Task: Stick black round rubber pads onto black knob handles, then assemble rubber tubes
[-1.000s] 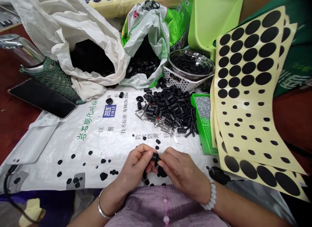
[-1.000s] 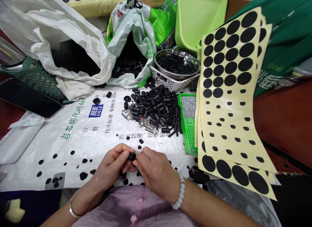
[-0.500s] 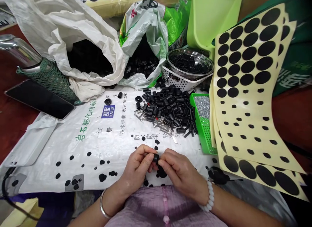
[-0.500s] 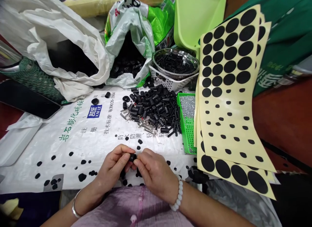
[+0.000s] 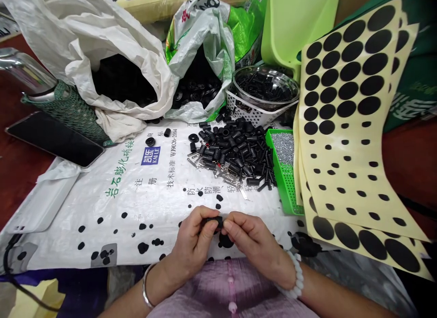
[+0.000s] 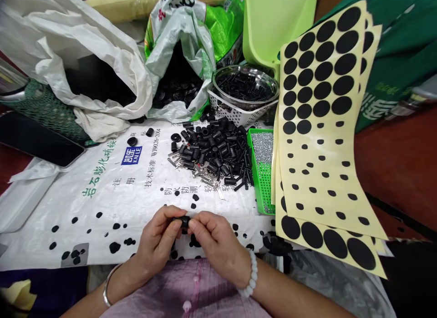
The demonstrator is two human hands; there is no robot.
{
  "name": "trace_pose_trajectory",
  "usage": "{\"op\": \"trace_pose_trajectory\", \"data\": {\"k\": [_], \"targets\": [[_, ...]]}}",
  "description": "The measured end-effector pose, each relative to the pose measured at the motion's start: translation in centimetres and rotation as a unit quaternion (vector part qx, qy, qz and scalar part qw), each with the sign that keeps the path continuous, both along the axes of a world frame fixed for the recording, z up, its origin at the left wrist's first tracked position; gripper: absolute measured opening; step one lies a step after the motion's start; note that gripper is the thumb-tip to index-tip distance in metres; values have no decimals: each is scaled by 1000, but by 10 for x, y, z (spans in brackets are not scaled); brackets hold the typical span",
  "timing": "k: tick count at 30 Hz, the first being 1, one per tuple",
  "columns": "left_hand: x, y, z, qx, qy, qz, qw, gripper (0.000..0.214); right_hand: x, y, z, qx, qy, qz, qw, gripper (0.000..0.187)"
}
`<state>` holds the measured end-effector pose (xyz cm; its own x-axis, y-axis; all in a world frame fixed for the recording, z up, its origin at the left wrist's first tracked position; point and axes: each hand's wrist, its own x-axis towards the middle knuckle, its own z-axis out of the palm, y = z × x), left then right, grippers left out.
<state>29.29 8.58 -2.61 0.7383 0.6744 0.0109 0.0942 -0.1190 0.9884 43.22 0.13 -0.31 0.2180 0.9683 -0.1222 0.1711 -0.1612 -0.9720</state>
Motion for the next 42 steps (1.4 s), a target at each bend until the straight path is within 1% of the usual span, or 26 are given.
{"op": "trace_pose_trajectory", "data": {"k": [2,3,5,7,8,9,10,11,12,14,16,18,20,22,24,25,26,27,28,29,30,32,34,37,40,42], "targets": [[3,1,2,-52,11,7,999,16,1,-1,-4,59,-125,11,990,29],[4,2,3,-84,15,8,996,16,2,-1,-6,88,-192,21,977,28],[7,5,7,-149,23,0,989,20,4,-1,-11,137,-318,43,937,28],[9,9,10,-208,31,-22,977,23,6,-1,-14,168,-421,59,890,28],[9,10,11,-234,34,-33,971,24,7,-1,-15,176,-456,64,870,28],[9,11,13,-256,34,-42,965,25,7,0,-15,179,-473,69,860,28],[10,12,14,-270,32,-45,961,26,8,0,-14,177,-468,72,863,29],[10,12,15,-275,30,-43,960,26,8,1,-13,170,-439,72,879,29],[9,12,16,-271,29,-36,962,26,7,2,-12,156,-392,67,904,30],[9,11,16,-242,26,-16,970,26,6,4,-10,116,-266,49,956,30],[8,10,15,-213,24,0,977,25,3,6,-8,68,-136,33,988,31],[9,9,13,-213,19,1,977,25,1,8,-6,35,-29,28,999,31],[10,10,11,-244,3,-11,970,26,1,10,-2,25,29,30,999,31],[12,13,10,-293,-21,-13,956,26,3,11,2,35,18,30,999,31],[10,20,11,-316,-33,10,948,27,9,10,6,53,-35,11,998,30],[7,24,12,-299,-27,30,953,28,14,9,7,67,-71,-8,995,27],[3,31,12,-256,-11,57,965,27,19,8,7,80,-115,-29,990,25],[-3,38,12,-186,13,91,978,27,24,8,7,90,-165,-49,981,23],[-10,46,11,-99,46,129,986,26,30,7,5,95,-221,-67,968,21],[-17,55,10,-6,85,171,982,26,36,6,4,96,-278,-84,952,20],[-25,64,8,76,128,206,967,27,42,5,1,92,-331,-101,934,20],[-38,79,3,186,225,236,927,30,52,4,-4,83,-414,-138,896,20],[-45,90,-2,268,285,225,893,32,60,4,-10,80,-464,-174,865,20],[-44,94,0,370,285,194,863,30,67,5,-17,55,-503,-195,840,19],[-26,87,10,424,248,170,854,29,70,7,-19,3,-522,-186,833,19],[-4,77,20,445,216,131,860,28,71,9,-18,-15,-526,-177,832,19]]}}
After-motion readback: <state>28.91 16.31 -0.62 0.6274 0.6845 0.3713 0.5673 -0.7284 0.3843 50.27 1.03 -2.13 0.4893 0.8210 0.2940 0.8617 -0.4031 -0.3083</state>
